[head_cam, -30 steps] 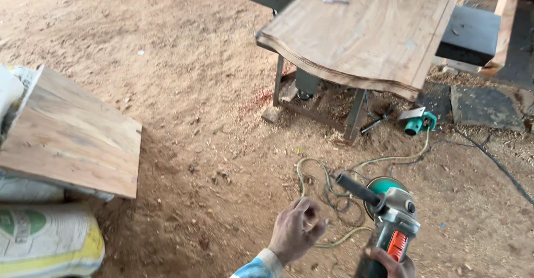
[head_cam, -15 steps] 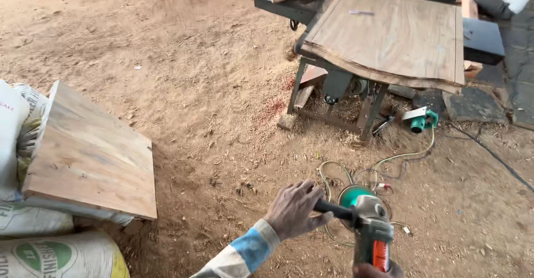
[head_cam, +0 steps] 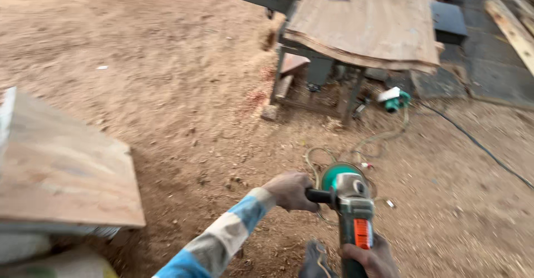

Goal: The person uses an angle grinder with a sanding disc to smooth the curved edge of a large wooden tabletop. They move the tool along the perimeter, generating sawdust while shaping the wood.

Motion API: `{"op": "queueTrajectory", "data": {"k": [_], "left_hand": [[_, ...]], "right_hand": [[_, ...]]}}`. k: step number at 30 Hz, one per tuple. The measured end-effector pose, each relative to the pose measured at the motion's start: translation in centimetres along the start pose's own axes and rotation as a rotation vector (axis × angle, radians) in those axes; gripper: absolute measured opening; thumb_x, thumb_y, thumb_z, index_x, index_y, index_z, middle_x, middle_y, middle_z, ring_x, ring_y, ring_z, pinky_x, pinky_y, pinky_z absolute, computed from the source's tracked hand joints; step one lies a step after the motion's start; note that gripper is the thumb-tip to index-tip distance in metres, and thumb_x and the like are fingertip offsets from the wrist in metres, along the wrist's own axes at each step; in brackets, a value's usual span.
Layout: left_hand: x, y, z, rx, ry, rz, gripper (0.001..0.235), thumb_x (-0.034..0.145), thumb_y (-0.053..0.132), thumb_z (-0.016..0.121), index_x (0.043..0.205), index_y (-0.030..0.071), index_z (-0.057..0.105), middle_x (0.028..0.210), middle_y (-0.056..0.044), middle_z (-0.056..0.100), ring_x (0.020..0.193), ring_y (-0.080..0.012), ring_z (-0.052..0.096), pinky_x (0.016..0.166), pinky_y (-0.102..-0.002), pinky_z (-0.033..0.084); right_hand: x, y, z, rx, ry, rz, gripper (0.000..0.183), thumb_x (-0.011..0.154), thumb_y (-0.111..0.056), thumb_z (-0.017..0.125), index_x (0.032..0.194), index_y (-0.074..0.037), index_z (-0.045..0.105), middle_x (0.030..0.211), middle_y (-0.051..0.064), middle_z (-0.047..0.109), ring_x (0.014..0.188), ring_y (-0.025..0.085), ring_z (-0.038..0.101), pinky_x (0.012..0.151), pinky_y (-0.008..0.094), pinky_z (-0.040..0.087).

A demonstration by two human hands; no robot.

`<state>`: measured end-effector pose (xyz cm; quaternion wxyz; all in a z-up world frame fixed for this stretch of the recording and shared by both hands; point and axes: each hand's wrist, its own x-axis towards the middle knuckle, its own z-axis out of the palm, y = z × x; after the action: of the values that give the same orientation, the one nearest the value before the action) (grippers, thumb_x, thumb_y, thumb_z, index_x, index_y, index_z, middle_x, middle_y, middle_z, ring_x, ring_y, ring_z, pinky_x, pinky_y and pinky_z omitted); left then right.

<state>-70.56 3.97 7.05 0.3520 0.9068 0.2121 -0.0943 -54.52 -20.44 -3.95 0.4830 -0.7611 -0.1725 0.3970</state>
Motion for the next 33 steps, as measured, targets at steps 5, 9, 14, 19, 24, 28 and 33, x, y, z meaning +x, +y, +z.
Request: {"op": "queueTrajectory", "data": {"k": [5, 9, 14, 19, 24, 28, 33], "left_hand": [[3.1, -1.1, 0.2, 0.029, 0.317, 0.182, 0.025, 0.071, 0.036, 0.074, 0.075, 0.012, 0.075, 0.068, -0.01, 0.071, 0.061, -0.0264, 0.071, 0.065, -0.042, 0.059], [8.0, -2.2, -1.8, 0.048, 0.396, 0.188, 0.023, 0.068, 0.033, 0.077, 0.07, 0.01, 0.075, 0.066, -0.01, 0.071, 0.06, -0.0268, 0.069, 0.063, -0.044, 0.058], [16.6, -2.8, -7.4, 0.089, 0.266, 0.052, 0.027, 0.077, 0.037, 0.073, 0.069, 0.011, 0.072, 0.059, -0.007, 0.069, 0.053, -0.0254, 0.07, 0.059, -0.04, 0.06], [23.1, -2.1, -12.0, 0.02, 0.423, 0.157, 0.036, 0.074, 0.042, 0.082, 0.066, 0.009, 0.074, 0.055, -0.007, 0.067, 0.047, -0.0211, 0.067, 0.053, -0.039, 0.056], [27.4, -2.8, -14.7, -0.067, 0.379, -0.017, 0.054, 0.074, 0.057, 0.084, 0.064, 0.005, 0.071, 0.051, -0.008, 0.064, 0.044, -0.0194, 0.063, 0.05, -0.039, 0.053], [30.5, -6.1, -17.3, -0.081, 0.454, -0.035, 0.057, 0.074, 0.059, 0.084, 0.066, 0.003, 0.073, 0.052, -0.012, 0.062, 0.043, -0.0217, 0.058, 0.048, -0.04, 0.048], [34.8, -10.8, -21.0, -0.165, 0.479, -0.033, 0.05, 0.075, 0.057, 0.082, 0.073, 0.007, 0.077, 0.052, -0.007, 0.065, 0.043, -0.0172, 0.06, 0.045, -0.038, 0.048]], "right_hand": [[0.5, -0.6, 0.1, 0.264, 0.0, 0.093, 0.067, 0.051, -0.023, 0.087, 0.111, 0.0, 0.068, 0.08, 0.013, 0.071, 0.07, 0.025, 0.069, 0.067, 0.038, 0.055], [3.6, 0.7, 0.4, 0.522, -0.076, 0.223, 0.074, 0.052, -0.022, 0.086, 0.117, 0.005, 0.064, 0.084, 0.02, 0.073, 0.073, 0.03, 0.071, 0.07, 0.041, 0.057], [11.8, -2.5, -1.5, 0.425, -0.103, 0.172, 0.084, 0.053, -0.024, 0.086, 0.126, 0.007, 0.06, 0.087, 0.021, 0.074, 0.072, 0.029, 0.072, 0.068, 0.04, 0.058], [18.2, -12.0, -5.4, 0.362, 0.013, 0.39, 0.088, 0.058, -0.037, 0.089, 0.132, -0.011, 0.048, 0.094, 0.018, 0.077, 0.083, 0.029, 0.075, 0.077, 0.042, 0.062], [23.7, -18.3, -6.8, 0.089, -0.076, 0.08, 0.088, 0.062, -0.054, 0.082, 0.13, 0.0, 0.064, 0.087, 0.015, 0.073, 0.073, 0.025, 0.072, 0.064, 0.039, 0.06], [28.3, -21.9, -5.0, -0.016, -0.004, -0.139, 0.082, 0.069, -0.05, 0.086, 0.129, 0.002, 0.066, 0.094, 0.01, 0.074, 0.076, 0.014, 0.069, 0.066, 0.031, 0.057], [33.2, -27.6, -2.0, 0.115, -0.114, -0.052, 0.077, 0.068, -0.043, 0.083, 0.131, -0.004, 0.064, 0.081, 0.006, 0.072, 0.06, 0.014, 0.067, 0.053, 0.029, 0.056]]}}
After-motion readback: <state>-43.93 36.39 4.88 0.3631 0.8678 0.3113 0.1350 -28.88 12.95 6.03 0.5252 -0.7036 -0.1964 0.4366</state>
